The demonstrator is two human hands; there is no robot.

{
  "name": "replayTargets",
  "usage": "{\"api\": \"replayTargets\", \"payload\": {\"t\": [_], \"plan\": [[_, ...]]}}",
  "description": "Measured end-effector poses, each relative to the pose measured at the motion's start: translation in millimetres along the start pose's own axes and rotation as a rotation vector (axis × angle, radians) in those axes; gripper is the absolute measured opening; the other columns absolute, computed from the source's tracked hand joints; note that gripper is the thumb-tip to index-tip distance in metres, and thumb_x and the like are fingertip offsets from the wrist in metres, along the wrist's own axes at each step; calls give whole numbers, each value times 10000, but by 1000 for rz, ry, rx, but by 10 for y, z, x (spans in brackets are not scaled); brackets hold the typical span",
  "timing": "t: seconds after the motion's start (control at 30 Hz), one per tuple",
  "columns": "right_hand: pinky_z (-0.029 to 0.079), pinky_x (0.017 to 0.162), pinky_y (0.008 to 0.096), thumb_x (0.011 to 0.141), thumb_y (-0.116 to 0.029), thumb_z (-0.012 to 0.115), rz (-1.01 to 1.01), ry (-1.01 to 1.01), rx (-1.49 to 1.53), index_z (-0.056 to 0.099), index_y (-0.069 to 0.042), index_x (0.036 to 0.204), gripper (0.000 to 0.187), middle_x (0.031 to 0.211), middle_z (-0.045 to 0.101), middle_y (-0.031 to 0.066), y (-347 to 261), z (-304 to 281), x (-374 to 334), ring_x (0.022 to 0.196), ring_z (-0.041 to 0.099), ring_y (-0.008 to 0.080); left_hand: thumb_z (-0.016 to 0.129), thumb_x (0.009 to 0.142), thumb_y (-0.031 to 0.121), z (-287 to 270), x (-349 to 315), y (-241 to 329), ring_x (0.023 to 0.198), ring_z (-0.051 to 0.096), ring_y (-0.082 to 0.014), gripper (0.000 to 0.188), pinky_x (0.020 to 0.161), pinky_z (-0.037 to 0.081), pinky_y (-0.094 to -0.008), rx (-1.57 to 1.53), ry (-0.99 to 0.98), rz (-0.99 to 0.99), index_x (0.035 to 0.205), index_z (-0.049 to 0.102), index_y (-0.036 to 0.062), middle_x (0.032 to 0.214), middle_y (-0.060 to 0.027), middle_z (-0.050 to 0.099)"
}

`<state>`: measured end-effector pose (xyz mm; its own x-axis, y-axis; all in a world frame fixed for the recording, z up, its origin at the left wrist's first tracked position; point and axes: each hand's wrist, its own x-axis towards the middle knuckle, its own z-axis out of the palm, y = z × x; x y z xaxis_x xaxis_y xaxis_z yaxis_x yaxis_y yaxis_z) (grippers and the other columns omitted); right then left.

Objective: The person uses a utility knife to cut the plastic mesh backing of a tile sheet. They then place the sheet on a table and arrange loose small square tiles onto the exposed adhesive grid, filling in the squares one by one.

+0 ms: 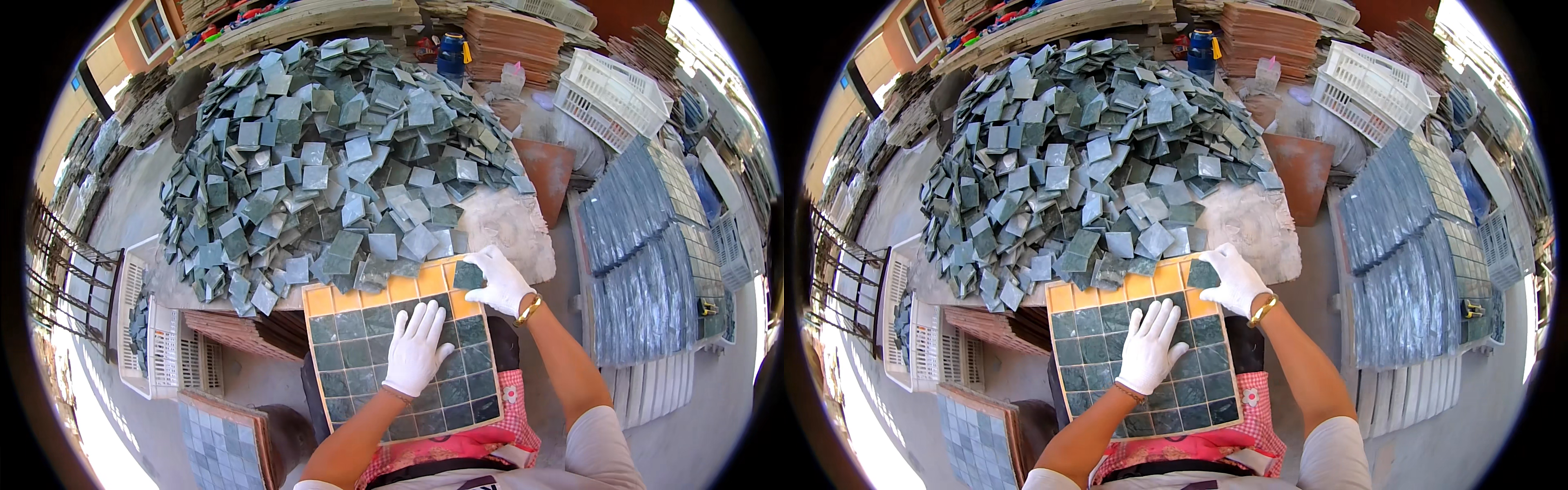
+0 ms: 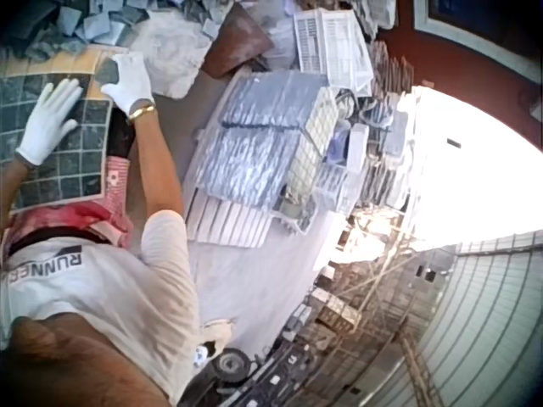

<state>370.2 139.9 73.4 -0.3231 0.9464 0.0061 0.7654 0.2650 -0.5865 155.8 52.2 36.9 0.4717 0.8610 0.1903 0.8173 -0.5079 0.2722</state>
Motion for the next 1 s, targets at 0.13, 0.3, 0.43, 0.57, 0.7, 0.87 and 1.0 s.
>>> {"api": "replayTargets", "payload": {"t": [0.13, 0.3, 0.43, 0.57, 0.7, 0.87, 1.0], "plan": [[467, 878, 376, 665, -180, 784, -126, -99, -23, 540, -78, 1189, 587, 1107, 491, 152, -40, 40, -175, 1001, 535, 330, 678, 775, 355, -68, -165, 73, 1317, 375, -278, 687, 1094, 256, -470, -18, -5, -32, 1340, 454, 35, 1400, -129, 442], [473, 873, 378, 757, -134, 688, -159, -61, -93, 590, -68, 1155, 415, 1060, 535, 147, 9, 164, -259, 998, 547, 320, 677, 776, 327, -63, -343, 128, 1311, 384, -328, 693, 1092, 247, -500, -84, -26, -5, 1345, 439, 11, 1395, -171, 439], [475, 860, 397, 776, -145, 662, -93, -120, -75, 582, -56, 1154, 396, 1052, 554, 165, -98, 90, -208, 974, 564, 331, 661, 793, 353, -70, -315, 136, 1315, 378, -307, 692, 1089, 260, -487, -76, 2, -23, 1357, 432, 24, 1401, -149, 438], [473, 869, 407, 776, -161, 658, -66, 38, -41, 557, -42, 1161, 415, 1082, 566, 166, -132, 18, 138, 1012, 564, 346, 644, 811, 369, -102, 84, 227, 1326, 367, -293, 689, 1095, 251, -481, -60, 36, 69, 1369, 420, 32, 1421, -145, 417], [467, 892, 397, 728, -183, 719, -108, 139, -126, 545, -49, 1199, 519, 1167, 545, 153, -72, 133, 554, 1063, 553, 319, 616, 817, 454, 132, 335, 293, 1339, 357, -289, 738, 1095, 246, -493, -63, -23, 139, 1384, 397, 36, 1437, -129, 404], [476, 863, 397, 711, -204, 746, 96, 36, -61, 571, -47, 1106, 460, 1197, 525, 178, -68, 73, 809, 1030, 565, 328, 661, 801, 337, 29, 562, 2, 1273, 433, -304, 633, 1061, 316, -458, -86, 123, 128, 1317, 464, 29, 1355, -145, 485], [489, 802, 416, 741, -191, 725, 119, -31, 77, 565, -62, 967, 305, 984, 594, 163, -53, -5, 857, 977, 584, 365, 688, 746, 189, -223, 957, -415, 1196, 481, -321, 629, 987, 389, -422, -37, 340, -43, 1306, 461, 14, 1313, -160, 508]]}}
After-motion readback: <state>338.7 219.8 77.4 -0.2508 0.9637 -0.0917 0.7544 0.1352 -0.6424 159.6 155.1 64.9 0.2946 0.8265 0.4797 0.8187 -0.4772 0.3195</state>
